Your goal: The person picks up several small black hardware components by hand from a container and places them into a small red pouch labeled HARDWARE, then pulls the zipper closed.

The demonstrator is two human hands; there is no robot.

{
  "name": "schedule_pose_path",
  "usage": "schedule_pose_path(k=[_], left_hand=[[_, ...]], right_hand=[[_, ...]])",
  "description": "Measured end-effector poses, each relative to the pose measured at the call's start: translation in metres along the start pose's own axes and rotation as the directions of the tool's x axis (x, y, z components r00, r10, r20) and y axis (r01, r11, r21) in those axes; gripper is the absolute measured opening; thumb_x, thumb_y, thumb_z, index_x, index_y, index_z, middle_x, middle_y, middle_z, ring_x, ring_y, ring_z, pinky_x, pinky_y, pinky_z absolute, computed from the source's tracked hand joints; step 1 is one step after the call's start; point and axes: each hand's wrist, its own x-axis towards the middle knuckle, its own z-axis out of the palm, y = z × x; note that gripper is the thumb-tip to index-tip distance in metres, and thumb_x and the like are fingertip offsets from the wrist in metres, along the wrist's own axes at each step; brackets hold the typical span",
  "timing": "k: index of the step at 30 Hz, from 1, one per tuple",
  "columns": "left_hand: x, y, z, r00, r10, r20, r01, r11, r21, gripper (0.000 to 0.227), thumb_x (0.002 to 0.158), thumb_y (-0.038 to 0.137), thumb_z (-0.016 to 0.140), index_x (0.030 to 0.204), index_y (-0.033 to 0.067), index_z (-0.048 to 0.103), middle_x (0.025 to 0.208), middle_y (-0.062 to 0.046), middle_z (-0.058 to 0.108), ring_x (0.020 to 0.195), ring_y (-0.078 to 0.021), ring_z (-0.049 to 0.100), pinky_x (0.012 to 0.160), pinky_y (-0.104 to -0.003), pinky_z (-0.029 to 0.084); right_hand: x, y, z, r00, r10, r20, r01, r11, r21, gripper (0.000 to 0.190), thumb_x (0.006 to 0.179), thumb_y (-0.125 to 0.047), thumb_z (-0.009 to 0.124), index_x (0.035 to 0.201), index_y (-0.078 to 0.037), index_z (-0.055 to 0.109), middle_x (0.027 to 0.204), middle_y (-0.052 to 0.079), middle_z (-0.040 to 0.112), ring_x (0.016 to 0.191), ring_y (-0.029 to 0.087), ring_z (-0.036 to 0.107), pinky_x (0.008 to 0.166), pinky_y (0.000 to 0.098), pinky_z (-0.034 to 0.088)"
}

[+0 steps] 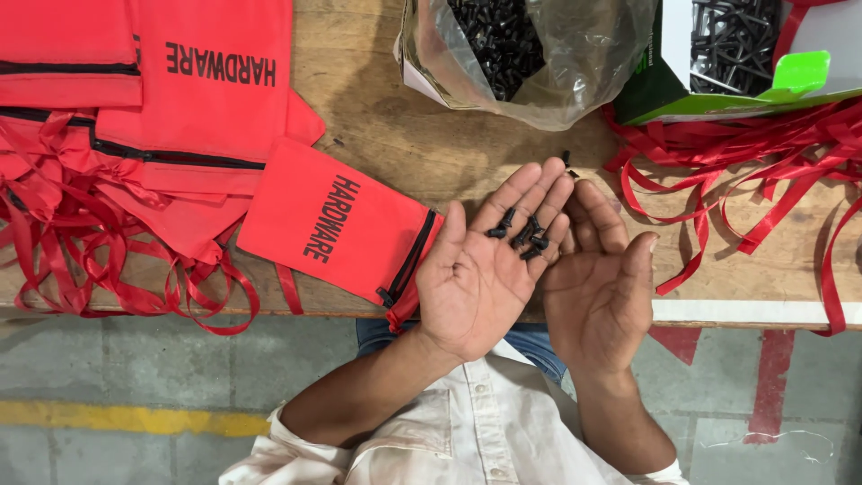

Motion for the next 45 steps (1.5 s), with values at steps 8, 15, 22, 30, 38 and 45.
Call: schedule_pose_path(k=[8, 15, 22, 30, 38, 45], left_hand=[[-0.013, -0.014, 0.009, 0.991, 0.124, 0.047, -0.130, 0.841, 0.526, 0.074, 0.116, 0.056, 0.022, 0.162, -0.0024, 0.030, 0.174, -0.017, 0.024, 0.161, -0.0272, 0.026, 0.136, -0.040, 0.021], [-0.016, -0.012, 0.022, 0.949, 0.289, 0.127, -0.258, 0.478, 0.840, 0.079, 0.117, 0.062, 0.017, 0.156, -0.0031, 0.038, 0.172, -0.015, 0.028, 0.155, -0.0250, 0.029, 0.135, -0.039, 0.025], [-0.053, 0.083, 0.040, 0.869, 0.396, 0.298, -0.063, -0.509, 0.859, 0.046, 0.098, 0.030, 0.071, 0.131, 0.0012, 0.058, 0.136, -0.015, 0.060, 0.126, -0.0324, 0.058, 0.109, -0.044, 0.049], [-0.075, 0.087, 0.008, 0.918, 0.329, 0.222, 0.175, -0.837, 0.518, 0.025, 0.084, 0.017, 0.079, 0.103, 0.0065, 0.068, 0.112, -0.007, 0.061, 0.104, -0.0310, 0.059, 0.086, -0.045, 0.053], [-0.073, 0.087, 0.004, 0.931, 0.257, 0.257, 0.112, -0.875, 0.471, 0.022, 0.080, 0.015, 0.077, 0.099, 0.0064, 0.068, 0.108, -0.006, 0.062, 0.104, -0.0288, 0.059, 0.082, -0.046, 0.053], [-0.061, 0.089, -0.004, 0.928, 0.332, 0.171, 0.152, -0.755, 0.637, 0.015, 0.087, 0.008, 0.071, 0.098, 0.0046, 0.061, 0.100, -0.009, 0.063, 0.092, -0.0318, 0.064, 0.079, -0.045, 0.054]], right_hand=[[0.003, 0.015, 0.000, 0.984, 0.163, -0.073, -0.144, 0.966, 0.217, 0.059, 0.123, -0.043, 0.037, 0.152, 0.008, 0.045, 0.136, 0.017, 0.049, 0.126, 0.026, 0.044, 0.120, 0.0440, 0.037], [0.022, 0.013, 0.014, 0.905, 0.420, 0.073, -0.404, 0.791, 0.459, 0.053, 0.112, -0.036, 0.043, 0.140, 0.008, 0.049, 0.149, 0.027, 0.052, 0.143, 0.037, 0.048, 0.125, 0.0467, 0.036], [0.025, 0.005, 0.024, 0.846, 0.532, 0.032, -0.461, 0.701, 0.545, 0.061, 0.109, -0.034, 0.049, 0.138, 0.020, 0.044, 0.144, 0.036, 0.050, 0.141, 0.042, 0.047, 0.124, 0.0470, 0.036], [0.014, 0.003, 0.040, 0.809, 0.586, 0.054, -0.552, 0.724, 0.414, 0.065, 0.109, -0.037, 0.048, 0.139, 0.020, 0.041, 0.143, 0.035, 0.049, 0.140, 0.041, 0.047, 0.124, 0.0474, 0.036], [0.008, 0.002, 0.032, 0.825, 0.560, 0.072, -0.538, 0.740, 0.404, 0.064, 0.110, -0.035, 0.047, 0.140, 0.021, 0.041, 0.143, 0.035, 0.048, 0.140, 0.041, 0.047, 0.124, 0.0472, 0.035], [0.005, -0.008, 0.042, 0.802, 0.578, 0.151, -0.591, 0.727, 0.350, 0.059, 0.108, -0.031, 0.046, 0.137, 0.020, 0.044, 0.142, 0.035, 0.051, 0.139, 0.041, 0.048, 0.123, 0.0489, 0.035]])
